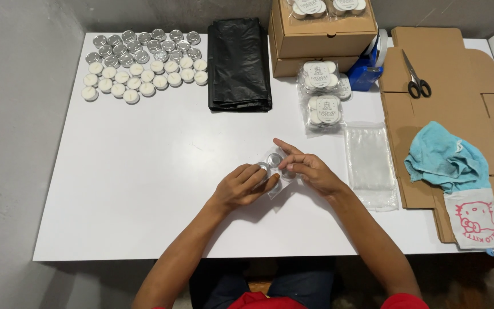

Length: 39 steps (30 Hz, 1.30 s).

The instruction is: Cleaning the bases of small white candles using a blue cloth on a production table.

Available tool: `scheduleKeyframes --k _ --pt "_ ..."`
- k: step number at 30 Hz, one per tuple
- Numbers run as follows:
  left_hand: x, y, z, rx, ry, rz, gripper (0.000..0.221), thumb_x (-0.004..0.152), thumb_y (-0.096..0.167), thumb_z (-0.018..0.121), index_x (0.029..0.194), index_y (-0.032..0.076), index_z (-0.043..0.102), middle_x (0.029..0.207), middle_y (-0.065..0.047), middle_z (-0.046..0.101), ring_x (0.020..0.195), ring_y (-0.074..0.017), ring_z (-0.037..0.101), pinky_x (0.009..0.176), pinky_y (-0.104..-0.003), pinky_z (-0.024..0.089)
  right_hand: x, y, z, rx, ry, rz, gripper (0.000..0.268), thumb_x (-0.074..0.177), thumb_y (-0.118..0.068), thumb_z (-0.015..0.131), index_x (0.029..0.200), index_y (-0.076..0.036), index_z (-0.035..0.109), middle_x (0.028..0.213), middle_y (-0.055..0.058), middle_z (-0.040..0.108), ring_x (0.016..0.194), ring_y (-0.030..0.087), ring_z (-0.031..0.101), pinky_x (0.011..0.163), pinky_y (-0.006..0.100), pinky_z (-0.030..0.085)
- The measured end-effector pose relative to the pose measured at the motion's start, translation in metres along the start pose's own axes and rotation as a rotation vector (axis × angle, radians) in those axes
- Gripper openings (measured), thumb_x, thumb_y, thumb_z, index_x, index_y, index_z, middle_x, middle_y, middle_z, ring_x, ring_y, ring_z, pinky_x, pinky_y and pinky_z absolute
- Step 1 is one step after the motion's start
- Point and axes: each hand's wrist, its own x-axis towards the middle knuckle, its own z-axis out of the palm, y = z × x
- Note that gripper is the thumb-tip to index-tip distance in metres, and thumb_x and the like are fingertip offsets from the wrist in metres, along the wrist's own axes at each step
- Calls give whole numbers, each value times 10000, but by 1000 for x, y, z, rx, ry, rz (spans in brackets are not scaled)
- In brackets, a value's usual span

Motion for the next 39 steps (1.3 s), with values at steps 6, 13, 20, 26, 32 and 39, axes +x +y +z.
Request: scheduleKeyframes --k 6,13,20,26,32,39 --pt "-2 2 1 -11 -2 26 100 839 113 818 892 116 734 876 -57 631 787 -202 682 692 -306 613 -2 -10 9 -76 27 11 241 929 -122 585 1024 52 723 1643 214 310 1498 392 303 1190 497 249" --pt "-6 2 1 -46 -11 52 75 845 81 787 855 76 712 903 -86 647 812 -236 690 718 -334 613 -1 0 11 -179 71 -25 241 898 -143 646 1036 33 735 1602 213 395 1465 404 371 1177 518 280" --pt "-12 4 2 -33 -26 79 66 838 135 792 859 109 735 930 -65 675 843 -230 705 750 -342 630 3 14 5 -371 113 -179 203 855 -166 777 1012 -39 766 1537 162 503 1413 352 462 1159 504 334" --pt "-11 5 -4 -14 -26 110 52 860 154 768 864 119 730 927 -35 660 861 -211 701 782 -330 629 1 14 7 -438 105 -262 180 846 -143 789 1006 -68 757 1534 175 503 1385 402 483 1120 566 363" --pt "-12 8 -5 -1 -10 120 49 875 175 751 883 134 724 931 -15 646 869 -200 696 795 -318 627 -1 12 9 -414 140 -247 434 795 -160 840 1167 -89 629 1548 199 453 1372 436 484 1113 574 373" --pt "-7 6 -3 -21 21 84 76 858 184 773 896 131 733 962 -25 665 857 -209 702 752 -319 632 -4 1 15 -506 109 -418 273 903 -136 736 1129 -103 586 1557 187 400 1390 463 452 1119 614 369"
